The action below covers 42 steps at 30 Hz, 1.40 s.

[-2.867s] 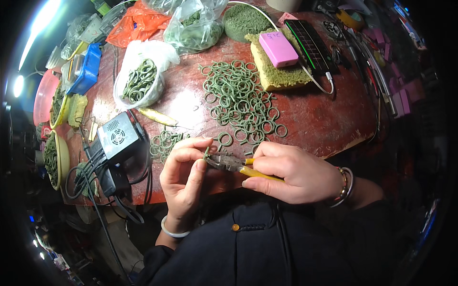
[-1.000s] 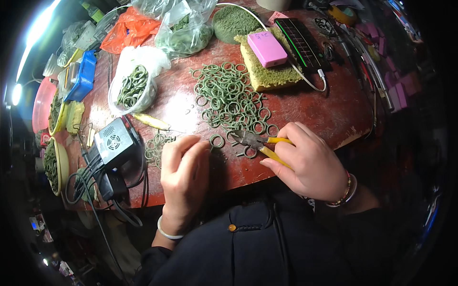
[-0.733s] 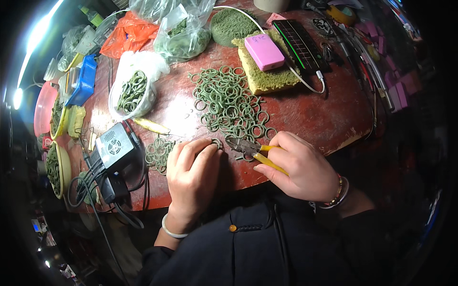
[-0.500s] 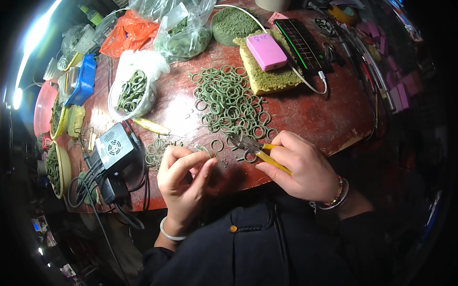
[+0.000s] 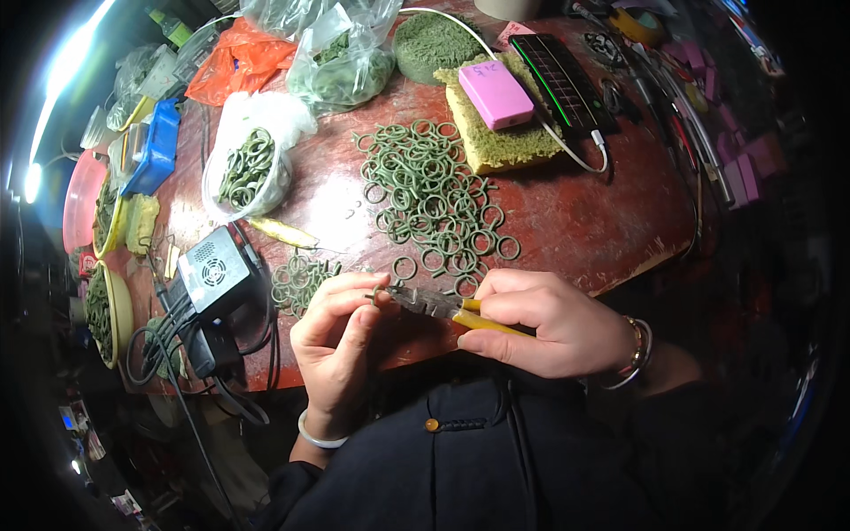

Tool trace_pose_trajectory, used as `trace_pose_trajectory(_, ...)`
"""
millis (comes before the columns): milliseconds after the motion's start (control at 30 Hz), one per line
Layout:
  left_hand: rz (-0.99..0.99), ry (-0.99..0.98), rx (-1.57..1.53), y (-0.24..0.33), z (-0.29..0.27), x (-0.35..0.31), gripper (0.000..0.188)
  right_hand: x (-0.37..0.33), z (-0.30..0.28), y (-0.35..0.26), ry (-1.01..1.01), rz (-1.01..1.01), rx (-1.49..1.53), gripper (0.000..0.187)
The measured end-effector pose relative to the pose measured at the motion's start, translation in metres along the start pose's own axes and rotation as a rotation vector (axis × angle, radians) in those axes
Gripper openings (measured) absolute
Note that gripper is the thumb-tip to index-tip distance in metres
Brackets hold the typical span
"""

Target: Assembling or clipping small green plastic rings using pliers at a workstation.

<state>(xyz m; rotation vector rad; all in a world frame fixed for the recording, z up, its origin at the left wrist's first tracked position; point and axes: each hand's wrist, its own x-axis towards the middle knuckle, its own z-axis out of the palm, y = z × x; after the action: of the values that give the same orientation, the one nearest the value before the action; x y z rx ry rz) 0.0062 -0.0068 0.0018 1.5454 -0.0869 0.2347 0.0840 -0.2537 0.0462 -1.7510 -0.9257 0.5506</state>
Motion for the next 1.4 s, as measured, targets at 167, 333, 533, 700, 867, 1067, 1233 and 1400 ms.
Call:
trace_pose_trajectory(167, 0.008, 0.07, -0.046, -0.006, 0.002, -0.003, 0.016, 0.0, 0.001, -0.005, -0.046, 0.054, 0.064, 0.022)
trace_pose_trajectory(333, 0.007, 0.037, -0.038, -0.004, 0.003, -0.005, 0.019, 0.001, 0.0, -0.002, -0.073, -0.021, 0.009, 0.021)
trace_pose_trajectory(533, 0.095, 0.002, 0.063, -0.002, 0.006, -0.003, 0.02, 0.0, -0.003, -0.003, -0.117, 0.03, 0.018, 0.022)
trace_pose_trajectory(700, 0.138, -0.036, 0.124, -0.002, 0.004, -0.002, 0.017, -0.002, -0.008, -0.004, -0.137, 0.062, 0.05, 0.022)
trace_pose_trajectory(867, 0.134, -0.039, 0.121, 0.001, 0.005, -0.002, 0.015, -0.002, -0.009, -0.005, -0.145, 0.054, 0.047, 0.022)
trace_pose_trajectory(1067, 0.212, -0.068, 0.197, 0.001, 0.006, 0.0, 0.015, -0.003, -0.012, -0.009, -0.155, 0.066, 0.033, 0.022)
trace_pose_trajectory(1233, 0.247, -0.094, 0.249, 0.001, 0.006, 0.001, 0.014, -0.002, -0.015, -0.006, -0.187, 0.06, 0.046, 0.021)
trace_pose_trajectory(1400, 0.264, -0.112, 0.282, 0.004, 0.005, 0.003, 0.015, -0.002, -0.021, -0.005, -0.235, 0.068, 0.007, 0.02)
